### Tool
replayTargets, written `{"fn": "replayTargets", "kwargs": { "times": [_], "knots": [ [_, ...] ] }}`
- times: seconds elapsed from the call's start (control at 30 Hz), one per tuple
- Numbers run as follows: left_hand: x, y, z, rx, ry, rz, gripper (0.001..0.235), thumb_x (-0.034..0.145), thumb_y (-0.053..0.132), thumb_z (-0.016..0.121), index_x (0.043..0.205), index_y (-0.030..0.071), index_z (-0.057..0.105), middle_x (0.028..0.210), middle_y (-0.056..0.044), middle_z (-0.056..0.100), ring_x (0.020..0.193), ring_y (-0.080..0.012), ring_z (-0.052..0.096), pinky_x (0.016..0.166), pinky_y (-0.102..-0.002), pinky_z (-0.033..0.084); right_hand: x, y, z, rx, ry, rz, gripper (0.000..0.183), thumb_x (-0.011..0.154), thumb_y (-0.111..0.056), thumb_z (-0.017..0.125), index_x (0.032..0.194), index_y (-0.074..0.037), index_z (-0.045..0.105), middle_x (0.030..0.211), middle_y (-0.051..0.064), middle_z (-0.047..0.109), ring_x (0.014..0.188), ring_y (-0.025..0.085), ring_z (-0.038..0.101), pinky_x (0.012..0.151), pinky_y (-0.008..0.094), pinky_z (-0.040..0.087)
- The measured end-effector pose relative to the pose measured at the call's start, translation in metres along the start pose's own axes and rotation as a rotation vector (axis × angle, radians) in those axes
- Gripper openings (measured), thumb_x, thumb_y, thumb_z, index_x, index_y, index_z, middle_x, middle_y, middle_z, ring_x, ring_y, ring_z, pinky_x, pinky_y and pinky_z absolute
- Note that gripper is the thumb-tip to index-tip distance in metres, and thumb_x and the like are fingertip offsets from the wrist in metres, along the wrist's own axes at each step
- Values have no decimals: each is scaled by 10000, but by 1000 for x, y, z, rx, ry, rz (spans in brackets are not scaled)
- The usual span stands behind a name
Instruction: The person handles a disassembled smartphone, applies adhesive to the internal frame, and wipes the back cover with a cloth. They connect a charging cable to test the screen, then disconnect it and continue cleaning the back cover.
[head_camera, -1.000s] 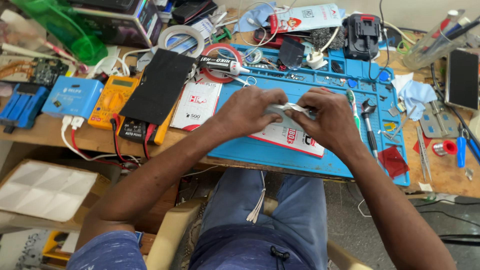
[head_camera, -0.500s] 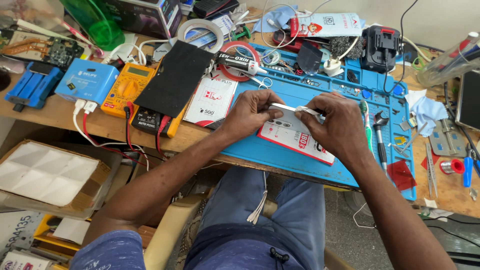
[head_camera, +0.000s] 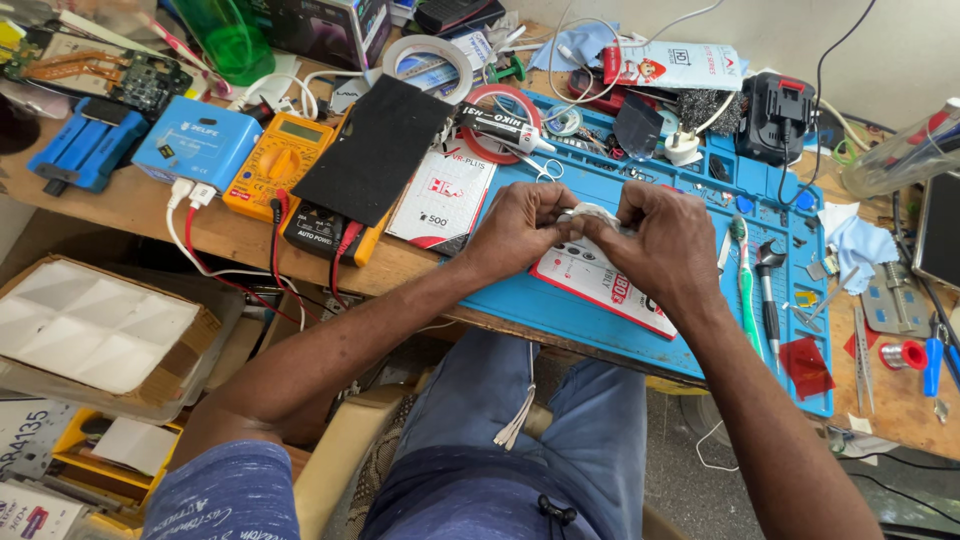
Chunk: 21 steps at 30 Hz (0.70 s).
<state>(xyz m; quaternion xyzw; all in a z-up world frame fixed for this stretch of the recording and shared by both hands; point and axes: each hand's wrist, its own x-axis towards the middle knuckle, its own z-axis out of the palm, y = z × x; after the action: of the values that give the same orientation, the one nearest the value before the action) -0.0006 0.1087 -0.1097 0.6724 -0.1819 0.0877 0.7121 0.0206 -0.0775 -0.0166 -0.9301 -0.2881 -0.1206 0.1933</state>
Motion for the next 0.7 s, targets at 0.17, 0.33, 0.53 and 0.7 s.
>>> {"fn": "replayTargets", "kwargs": {
  "times": [0.17,0.33,0.53,0.7],
  "knots": [
    [-9,-1,4,198,35,20,152,868,-65,736,1015,-29,747,780,-52,743,736,-48,623,629,-254,514,1,-16,20,-169,61,0,447,735,-439,828,643,-54,622,598,131,610,547,293,592,515,452,460],
    [-3,-6,0,22,-29,88,301,868,-30,766,1153,-29,667,998,-46,756,915,-59,686,777,-242,573,8,2,8,74,89,-44,361,843,-328,835,732,-23,677,632,123,635,552,212,613,547,359,471],
    [16,0,34,-358,51,0,311,903,41,763,1174,-8,619,1054,-62,737,927,-99,726,801,-256,622,-2,19,-27,472,270,178,288,945,-247,833,875,3,709,731,55,648,654,55,535,559,270,416],
    [33,33,50,-294,77,1,275,905,56,752,1138,-8,622,993,-68,752,872,-108,734,736,-255,619,-13,32,-62,725,196,91,213,883,-206,767,1037,-61,742,862,-42,739,745,-5,633,638,188,505]
  ]
}}
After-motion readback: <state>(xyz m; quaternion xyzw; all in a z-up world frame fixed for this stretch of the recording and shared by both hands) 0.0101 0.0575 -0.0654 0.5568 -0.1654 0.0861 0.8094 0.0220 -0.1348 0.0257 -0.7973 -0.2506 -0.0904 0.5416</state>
